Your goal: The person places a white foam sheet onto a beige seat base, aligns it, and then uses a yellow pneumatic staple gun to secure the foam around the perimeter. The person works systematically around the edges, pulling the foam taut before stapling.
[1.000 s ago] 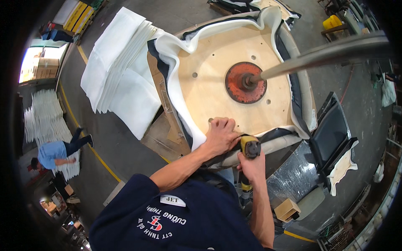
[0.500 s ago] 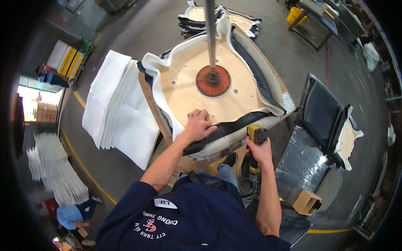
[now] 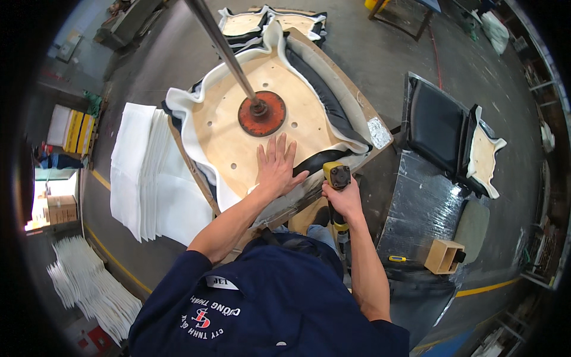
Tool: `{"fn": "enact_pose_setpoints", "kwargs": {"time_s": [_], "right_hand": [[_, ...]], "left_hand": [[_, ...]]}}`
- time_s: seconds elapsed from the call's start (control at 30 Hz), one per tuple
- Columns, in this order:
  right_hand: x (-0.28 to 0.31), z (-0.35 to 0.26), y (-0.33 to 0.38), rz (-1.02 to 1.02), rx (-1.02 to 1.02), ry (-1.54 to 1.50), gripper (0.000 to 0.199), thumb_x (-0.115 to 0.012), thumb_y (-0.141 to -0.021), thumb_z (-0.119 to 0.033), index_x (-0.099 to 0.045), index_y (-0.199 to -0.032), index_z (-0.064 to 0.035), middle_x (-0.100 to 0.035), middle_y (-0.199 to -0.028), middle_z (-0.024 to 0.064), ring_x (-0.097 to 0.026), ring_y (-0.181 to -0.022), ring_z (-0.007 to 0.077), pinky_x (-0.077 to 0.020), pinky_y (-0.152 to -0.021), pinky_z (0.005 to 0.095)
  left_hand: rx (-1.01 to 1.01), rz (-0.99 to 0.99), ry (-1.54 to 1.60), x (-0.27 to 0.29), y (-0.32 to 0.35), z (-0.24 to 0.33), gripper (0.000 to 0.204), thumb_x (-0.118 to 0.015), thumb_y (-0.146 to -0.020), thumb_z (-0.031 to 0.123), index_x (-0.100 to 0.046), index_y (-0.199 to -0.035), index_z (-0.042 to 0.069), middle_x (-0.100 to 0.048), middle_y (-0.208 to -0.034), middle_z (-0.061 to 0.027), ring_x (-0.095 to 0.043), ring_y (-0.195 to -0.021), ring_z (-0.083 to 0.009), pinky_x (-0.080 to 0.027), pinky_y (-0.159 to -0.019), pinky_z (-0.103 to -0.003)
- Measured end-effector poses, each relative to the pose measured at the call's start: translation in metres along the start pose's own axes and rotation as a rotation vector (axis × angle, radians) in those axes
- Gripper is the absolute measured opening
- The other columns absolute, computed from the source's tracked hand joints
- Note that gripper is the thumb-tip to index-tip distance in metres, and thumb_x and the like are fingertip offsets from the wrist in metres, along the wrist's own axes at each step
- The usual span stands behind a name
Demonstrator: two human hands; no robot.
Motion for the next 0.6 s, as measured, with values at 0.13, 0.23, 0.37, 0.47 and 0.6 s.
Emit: {"fn": "enact_pose_setpoints", "kwargs": {"time_s": [0.13,0.23,0.37,0.47,0.6], "right_hand": [[0.000,-0.012,0.004,-0.025,-0.112,-0.073,0.023,-0.072,-0.089,-0.006,-0.066,-0.109,0.0022,-0.071,-0.091,0.0070,-0.069,-0.061,0.0153,-0.0554,-0.053,0.0287],[0.005,-0.018,0.001,-0.049,-0.149,0.006,0.020,-0.073,-0.088,-0.007,-0.068,-0.105,0.0024,-0.071,-0.091,0.0068,-0.068,-0.058,0.0140,-0.0544,-0.051,0.0283],[-0.004,-0.033,-0.006,-0.072,-0.146,-0.016,0.018,-0.073,-0.089,-0.008,-0.070,-0.103,0.0021,-0.071,-0.087,0.0056,-0.064,-0.056,0.0121,-0.0521,-0.050,0.0273],[-0.012,-0.045,-0.014,-0.109,-0.186,0.031,0.018,-0.073,-0.089,-0.008,-0.070,-0.104,0.0019,-0.071,-0.087,0.0055,-0.064,-0.056,0.0117,-0.0509,-0.049,0.0272],[-0.018,-0.051,-0.027,-0.146,-0.225,0.106,0.018,-0.073,-0.089,-0.008,-0.069,-0.103,0.0022,-0.070,-0.086,0.0062,-0.063,-0.056,0.0119,-0.0506,-0.049,0.0272]], "left_hand": [[0.008,-0.009,0.021,-0.019,-0.015,0.003,0.104,-0.069,-0.081,0.067,-0.035,-0.159,0.009,-0.020,-0.168,-0.0204,-0.010,-0.157,-0.0430,-0.009,-0.118,-0.074],[0.038,-0.034,0.028,-0.019,-0.017,0.005,0.103,-0.067,-0.082,0.068,-0.033,-0.161,0.011,-0.020,-0.169,-0.0177,-0.010,-0.157,-0.0400,-0.010,-0.118,-0.073],[0.054,-0.023,0.057,-0.021,-0.016,0.003,0.099,-0.062,-0.087,0.070,-0.031,-0.162,0.013,-0.019,-0.170,-0.0162,-0.010,-0.158,-0.0386,-0.011,-0.119,-0.072],[0.066,-0.007,0.064,-0.023,-0.016,0.001,0.097,-0.061,-0.088,0.070,-0.032,-0.162,0.014,-0.020,-0.170,-0.0150,-0.011,-0.158,-0.0380,-0.011,-0.119,-0.072],[0.072,0.013,0.077,-0.023,-0.015,-0.001,0.092,-0.059,-0.090,0.069,-0.035,-0.161,0.014,-0.022,-0.170,-0.0144,-0.015,-0.157,-0.0378,-0.012,-0.119,-0.071]]}}
Point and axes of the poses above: each hand's wrist, its own y-axis away from the middle knuckle, its own x-axis out of the back of the hand, z = x × y, the point moved 4 cm from there along -y, towards the middle knuckle
